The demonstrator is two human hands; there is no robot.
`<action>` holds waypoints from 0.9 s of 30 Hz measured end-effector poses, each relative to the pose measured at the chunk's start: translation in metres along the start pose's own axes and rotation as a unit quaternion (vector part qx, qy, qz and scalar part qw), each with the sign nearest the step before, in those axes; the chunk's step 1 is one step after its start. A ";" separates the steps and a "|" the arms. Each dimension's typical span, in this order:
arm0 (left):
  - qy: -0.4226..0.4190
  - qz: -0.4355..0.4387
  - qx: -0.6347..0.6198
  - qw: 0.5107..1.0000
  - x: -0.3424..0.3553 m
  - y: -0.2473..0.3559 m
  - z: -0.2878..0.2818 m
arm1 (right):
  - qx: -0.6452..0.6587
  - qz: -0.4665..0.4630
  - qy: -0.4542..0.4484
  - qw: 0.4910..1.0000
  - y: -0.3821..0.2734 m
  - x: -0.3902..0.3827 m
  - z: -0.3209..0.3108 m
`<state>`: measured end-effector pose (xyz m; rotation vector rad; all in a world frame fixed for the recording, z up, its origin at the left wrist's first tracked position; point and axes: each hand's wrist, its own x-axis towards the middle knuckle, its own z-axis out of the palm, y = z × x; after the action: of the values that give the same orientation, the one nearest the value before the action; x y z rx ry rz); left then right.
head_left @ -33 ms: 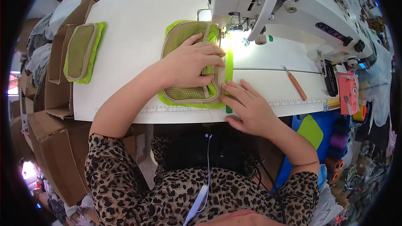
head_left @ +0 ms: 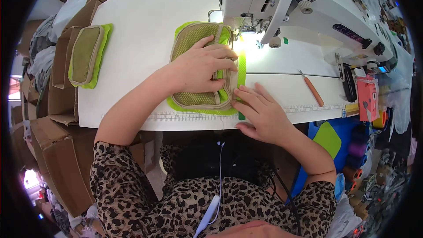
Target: Sewing the edges and components of mesh pouches using an industrial sewing machine.
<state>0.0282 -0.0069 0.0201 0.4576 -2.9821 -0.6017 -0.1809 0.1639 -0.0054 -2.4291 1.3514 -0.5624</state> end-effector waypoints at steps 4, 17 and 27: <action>0.053 0.003 0.028 0.998 0.002 0.008 0.012 | -0.068 0.000 0.011 0.998 -0.002 0.000 -0.002; 0.104 -0.005 0.026 0.994 0.005 0.010 0.022 | -0.057 0.014 -0.004 0.998 -0.001 -0.002 -0.001; 0.119 -0.016 0.015 0.993 0.004 0.012 0.022 | -0.061 0.013 0.004 0.998 -0.002 -0.001 -0.002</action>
<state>0.0182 0.0107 0.0042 0.5389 -2.7650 -0.4675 -0.1804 0.1657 -0.0027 -2.5043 1.4589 -0.4981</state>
